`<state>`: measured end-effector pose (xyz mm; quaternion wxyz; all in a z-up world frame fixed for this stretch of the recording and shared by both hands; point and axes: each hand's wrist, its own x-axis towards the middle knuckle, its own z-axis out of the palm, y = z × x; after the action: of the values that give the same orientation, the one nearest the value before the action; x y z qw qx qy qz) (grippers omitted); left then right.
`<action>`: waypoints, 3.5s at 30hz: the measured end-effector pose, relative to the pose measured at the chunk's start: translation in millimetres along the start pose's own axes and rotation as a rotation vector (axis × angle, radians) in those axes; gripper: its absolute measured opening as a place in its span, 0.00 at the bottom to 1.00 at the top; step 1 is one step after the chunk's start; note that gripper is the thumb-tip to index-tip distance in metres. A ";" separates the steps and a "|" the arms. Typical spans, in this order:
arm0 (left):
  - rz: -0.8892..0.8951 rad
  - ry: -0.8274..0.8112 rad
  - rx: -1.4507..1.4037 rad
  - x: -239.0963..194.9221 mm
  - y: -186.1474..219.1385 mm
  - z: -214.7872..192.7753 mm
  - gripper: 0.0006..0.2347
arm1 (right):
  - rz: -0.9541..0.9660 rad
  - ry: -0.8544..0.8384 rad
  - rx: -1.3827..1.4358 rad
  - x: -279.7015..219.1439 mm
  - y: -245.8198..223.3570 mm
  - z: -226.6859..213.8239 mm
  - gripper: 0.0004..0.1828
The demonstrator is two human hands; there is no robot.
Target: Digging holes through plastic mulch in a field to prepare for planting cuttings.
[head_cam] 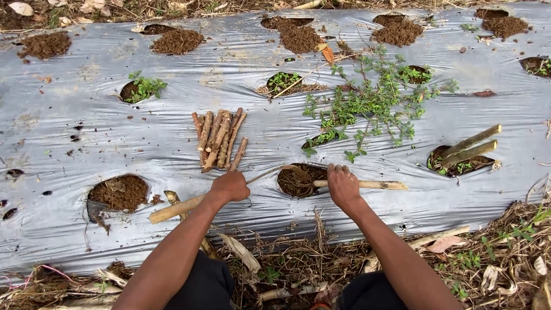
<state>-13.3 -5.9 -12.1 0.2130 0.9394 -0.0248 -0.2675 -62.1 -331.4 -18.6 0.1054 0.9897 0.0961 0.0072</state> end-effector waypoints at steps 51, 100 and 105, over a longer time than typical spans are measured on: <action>0.002 -0.020 0.200 30.8 -8.3 35.2 0.18 | 0.099 -0.445 0.588 30.2 45.8 64.1 0.18; 0.084 0.210 -0.285 -60.9 50.1 -69.8 0.22 | 0.085 -0.315 0.613 26.5 76.6 -1.2 0.16; 0.060 0.260 -0.334 -5.7 33.2 -43.0 0.25 | 0.112 -0.448 0.961 22.8 96.9 7.9 0.16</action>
<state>6.1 -18.5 37.4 0.3749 0.9165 0.0195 -0.1379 -21.2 -421.7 -6.1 -0.3423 0.9074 0.0107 -0.2436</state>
